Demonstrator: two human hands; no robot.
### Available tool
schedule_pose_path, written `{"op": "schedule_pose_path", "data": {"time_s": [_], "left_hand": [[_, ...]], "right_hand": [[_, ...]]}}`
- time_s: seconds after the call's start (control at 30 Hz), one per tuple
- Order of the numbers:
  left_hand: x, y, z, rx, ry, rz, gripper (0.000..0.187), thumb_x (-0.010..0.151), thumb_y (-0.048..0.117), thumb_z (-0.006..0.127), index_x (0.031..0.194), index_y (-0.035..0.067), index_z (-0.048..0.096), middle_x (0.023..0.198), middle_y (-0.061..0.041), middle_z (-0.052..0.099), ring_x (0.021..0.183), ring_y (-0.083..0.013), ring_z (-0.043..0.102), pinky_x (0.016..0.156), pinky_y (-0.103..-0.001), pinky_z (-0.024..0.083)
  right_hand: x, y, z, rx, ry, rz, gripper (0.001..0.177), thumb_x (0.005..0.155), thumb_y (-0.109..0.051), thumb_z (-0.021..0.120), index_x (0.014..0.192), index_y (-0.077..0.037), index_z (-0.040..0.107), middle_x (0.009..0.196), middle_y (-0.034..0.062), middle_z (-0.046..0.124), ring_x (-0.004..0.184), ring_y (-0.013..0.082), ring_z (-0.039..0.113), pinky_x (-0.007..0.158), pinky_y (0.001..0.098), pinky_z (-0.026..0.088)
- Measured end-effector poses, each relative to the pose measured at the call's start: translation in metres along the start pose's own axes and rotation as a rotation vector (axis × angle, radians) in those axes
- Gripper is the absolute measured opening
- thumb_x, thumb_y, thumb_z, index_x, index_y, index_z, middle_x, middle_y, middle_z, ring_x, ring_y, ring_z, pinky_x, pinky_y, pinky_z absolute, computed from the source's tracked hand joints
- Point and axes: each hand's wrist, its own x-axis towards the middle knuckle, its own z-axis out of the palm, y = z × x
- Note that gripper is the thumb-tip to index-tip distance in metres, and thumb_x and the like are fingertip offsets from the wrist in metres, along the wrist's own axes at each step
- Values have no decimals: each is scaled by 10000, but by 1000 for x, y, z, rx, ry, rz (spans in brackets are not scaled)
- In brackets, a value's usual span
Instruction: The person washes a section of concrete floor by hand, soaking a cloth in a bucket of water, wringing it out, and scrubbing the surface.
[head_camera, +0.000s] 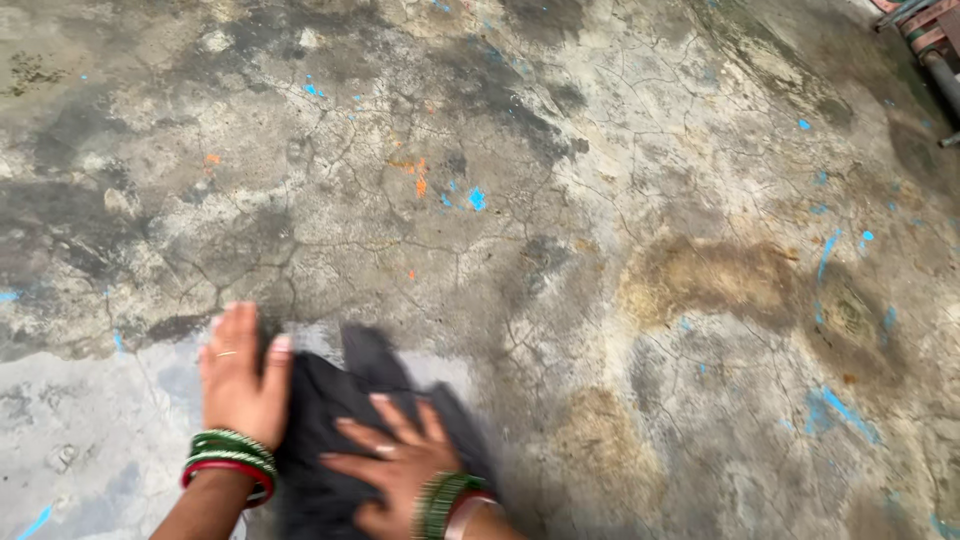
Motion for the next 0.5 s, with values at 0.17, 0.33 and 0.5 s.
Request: {"op": "schedule_pose_path", "data": {"time_s": [0.17, 0.33, 0.5], "left_hand": [[-17, 25, 35, 210, -167, 80, 762, 990, 537, 413, 1567, 46, 320, 1648, -174, 281, 1523, -321, 235, 1221, -470, 140], [-26, 37, 50, 440, -197, 116, 826, 980, 619, 308, 1584, 61, 223, 1661, -130, 200, 1520, -262, 182, 1213, -439, 117], [-23, 44, 46, 541, -274, 79, 835, 984, 648, 259, 1592, 80, 187, 1666, -105, 172, 1526, -239, 150, 1218, -432, 104]], "right_hand": [[-139, 83, -16, -72, -5, 373, 744, 733, -383, 726, 1457, -392, 554, 1662, 33, 339, 1551, 402, 182, 1157, 682, 67], [-256, 181, -4, -106, 353, 1115, 739, 757, -396, 648, 1476, -408, 479, 1651, -35, 296, 1552, 290, 180, 1251, 581, 160], [-231, 182, 50, -137, 430, 1405, 787, 846, -484, 538, 1588, -394, 292, 1694, -75, 198, 1585, 266, 86, 1247, 586, 84]]}}
